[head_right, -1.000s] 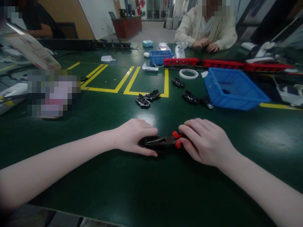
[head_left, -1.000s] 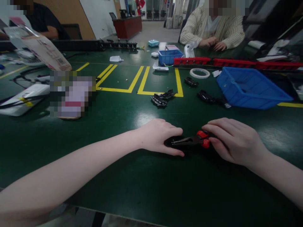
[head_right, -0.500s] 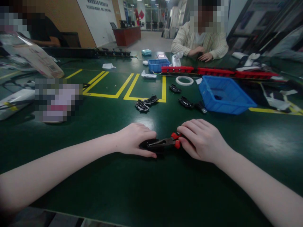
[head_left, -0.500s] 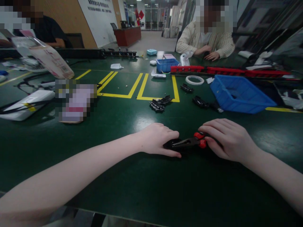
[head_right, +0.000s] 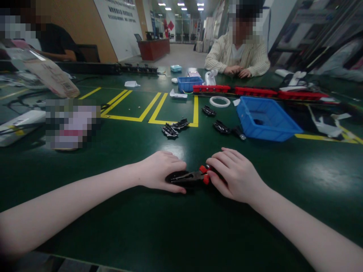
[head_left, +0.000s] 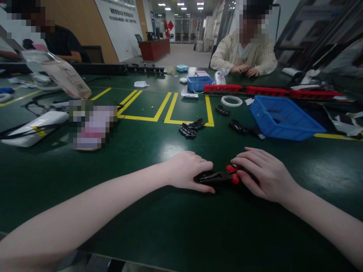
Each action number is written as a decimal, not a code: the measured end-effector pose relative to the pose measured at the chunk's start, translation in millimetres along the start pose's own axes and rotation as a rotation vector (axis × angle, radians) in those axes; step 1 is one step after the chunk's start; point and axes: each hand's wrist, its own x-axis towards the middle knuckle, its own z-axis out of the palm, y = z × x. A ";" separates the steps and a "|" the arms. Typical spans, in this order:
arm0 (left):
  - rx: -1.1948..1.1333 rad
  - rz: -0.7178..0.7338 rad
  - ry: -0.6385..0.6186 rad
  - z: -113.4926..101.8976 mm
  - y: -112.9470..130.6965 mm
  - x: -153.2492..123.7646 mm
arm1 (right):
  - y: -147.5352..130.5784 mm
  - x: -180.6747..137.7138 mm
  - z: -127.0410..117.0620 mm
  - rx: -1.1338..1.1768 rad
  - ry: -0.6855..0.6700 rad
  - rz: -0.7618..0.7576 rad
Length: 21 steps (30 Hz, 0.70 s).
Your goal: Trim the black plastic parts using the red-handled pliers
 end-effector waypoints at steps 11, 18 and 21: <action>-0.037 -0.025 -0.030 -3.9 2.0 0.8 | 6.4 -4.6 -1.3 -0.018 0.095 -0.003; -0.064 -0.035 -0.034 -4.8 0.5 0.3 | 6.3 -4.4 -3.4 -0.027 0.113 0.021; -0.071 -0.031 -0.029 -5.1 0.5 0.6 | 6.0 -3.9 -3.5 -0.028 0.102 0.006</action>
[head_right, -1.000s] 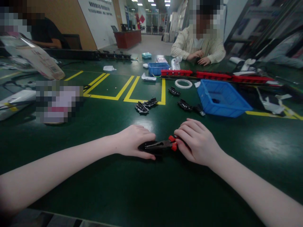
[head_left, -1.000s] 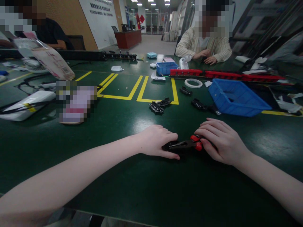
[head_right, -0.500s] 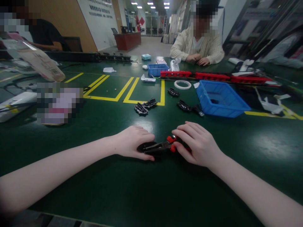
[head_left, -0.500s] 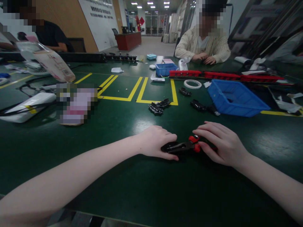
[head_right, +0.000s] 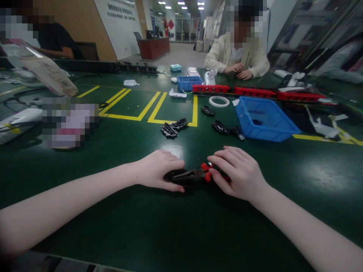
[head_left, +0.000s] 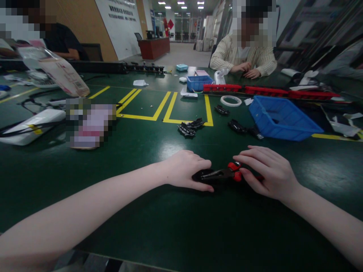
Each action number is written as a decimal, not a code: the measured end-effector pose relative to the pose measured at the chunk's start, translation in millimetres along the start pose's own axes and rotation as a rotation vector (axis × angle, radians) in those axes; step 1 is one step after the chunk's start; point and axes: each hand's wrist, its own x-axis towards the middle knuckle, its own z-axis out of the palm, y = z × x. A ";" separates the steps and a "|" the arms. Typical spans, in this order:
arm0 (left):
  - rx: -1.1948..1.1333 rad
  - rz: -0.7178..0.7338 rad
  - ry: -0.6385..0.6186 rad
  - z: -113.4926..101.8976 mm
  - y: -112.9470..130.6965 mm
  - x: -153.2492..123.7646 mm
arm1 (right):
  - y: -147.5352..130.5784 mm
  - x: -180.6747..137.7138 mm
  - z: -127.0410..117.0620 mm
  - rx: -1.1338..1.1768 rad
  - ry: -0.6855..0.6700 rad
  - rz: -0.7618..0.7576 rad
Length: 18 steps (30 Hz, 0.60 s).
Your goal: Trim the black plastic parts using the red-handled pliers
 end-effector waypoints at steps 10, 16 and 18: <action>0.013 0.001 0.011 1.7 0.2 0.3 | -2.5 2.4 -0.5 0.016 0.000 0.012; 0.028 -0.012 0.002 1.7 -0.3 0.0 | -5.6 3.6 1.1 0.060 -0.026 0.068; 0.036 -0.017 0.001 2.1 -0.6 0.2 | -6.4 3.9 1.8 0.080 -0.031 0.097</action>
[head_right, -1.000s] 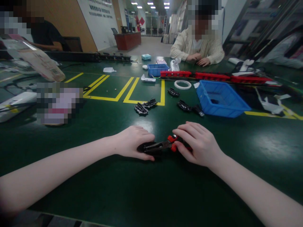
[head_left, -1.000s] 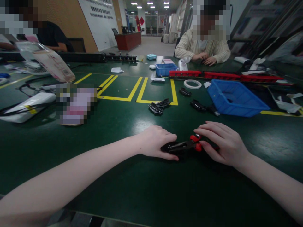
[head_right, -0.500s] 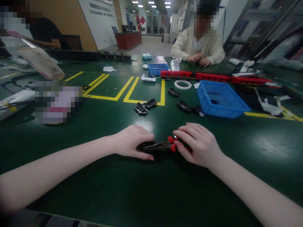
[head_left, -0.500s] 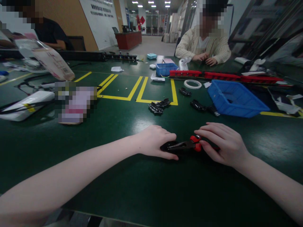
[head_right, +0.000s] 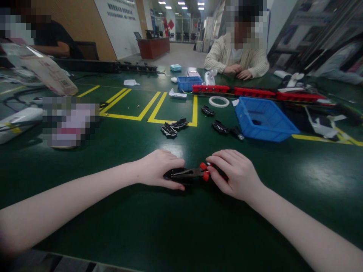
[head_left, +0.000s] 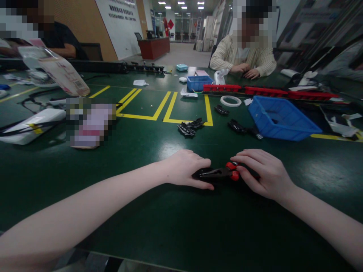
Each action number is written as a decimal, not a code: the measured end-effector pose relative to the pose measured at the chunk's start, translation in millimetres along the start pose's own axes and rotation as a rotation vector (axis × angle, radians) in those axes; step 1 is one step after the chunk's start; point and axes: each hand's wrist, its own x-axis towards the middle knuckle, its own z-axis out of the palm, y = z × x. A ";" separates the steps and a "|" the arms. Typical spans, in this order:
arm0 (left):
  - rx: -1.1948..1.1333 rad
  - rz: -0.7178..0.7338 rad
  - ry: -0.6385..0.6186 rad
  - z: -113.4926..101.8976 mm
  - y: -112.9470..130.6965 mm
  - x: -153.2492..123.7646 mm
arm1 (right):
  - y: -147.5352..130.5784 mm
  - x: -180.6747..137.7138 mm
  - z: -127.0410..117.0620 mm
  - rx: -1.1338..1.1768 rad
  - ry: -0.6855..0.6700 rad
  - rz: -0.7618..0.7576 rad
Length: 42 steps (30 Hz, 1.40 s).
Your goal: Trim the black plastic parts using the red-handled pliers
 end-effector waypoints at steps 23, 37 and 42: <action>-0.020 0.019 0.017 0.5 -0.1 -1.4 | 3.3 -1.6 -3.1 0.005 0.023 -0.007; -0.013 0.004 -0.001 -0.6 0.3 0.1 | -0.5 -0.5 -0.4 0.011 0.004 -0.013; -0.001 0.009 0.003 -0.4 -0.1 0.4 | 2.3 -2.4 -1.0 0.006 0.001 -0.014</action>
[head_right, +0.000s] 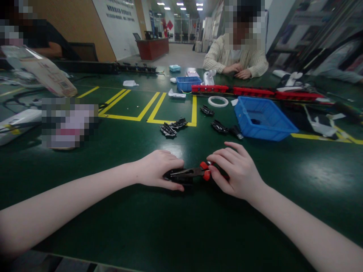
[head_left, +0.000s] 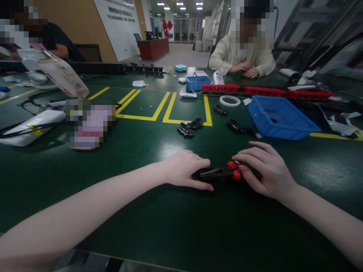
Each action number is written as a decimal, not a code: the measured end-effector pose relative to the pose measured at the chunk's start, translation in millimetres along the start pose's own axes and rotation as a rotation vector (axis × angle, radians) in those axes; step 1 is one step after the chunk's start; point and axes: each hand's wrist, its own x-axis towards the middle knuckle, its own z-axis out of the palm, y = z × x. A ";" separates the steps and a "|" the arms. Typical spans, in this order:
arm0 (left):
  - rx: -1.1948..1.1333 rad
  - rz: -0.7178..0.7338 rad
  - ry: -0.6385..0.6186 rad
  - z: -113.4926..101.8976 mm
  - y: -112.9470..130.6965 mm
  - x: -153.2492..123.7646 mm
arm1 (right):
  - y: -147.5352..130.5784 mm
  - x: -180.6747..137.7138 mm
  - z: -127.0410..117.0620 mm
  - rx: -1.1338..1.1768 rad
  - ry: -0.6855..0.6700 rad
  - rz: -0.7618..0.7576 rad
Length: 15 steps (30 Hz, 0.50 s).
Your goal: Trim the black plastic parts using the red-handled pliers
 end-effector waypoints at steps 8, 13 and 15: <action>-0.011 0.012 0.005 1.4 -0.7 -0.9 | 0.1 0.1 -0.2 0.020 -0.012 -0.010; 0.010 0.010 0.015 2.9 0.0 -0.2 | -5.0 1.8 2.4 -0.002 -0.004 0.001; 0.022 -0.002 0.014 3.7 -0.4 0.3 | -6.4 2.0 3.3 -0.001 0.001 0.006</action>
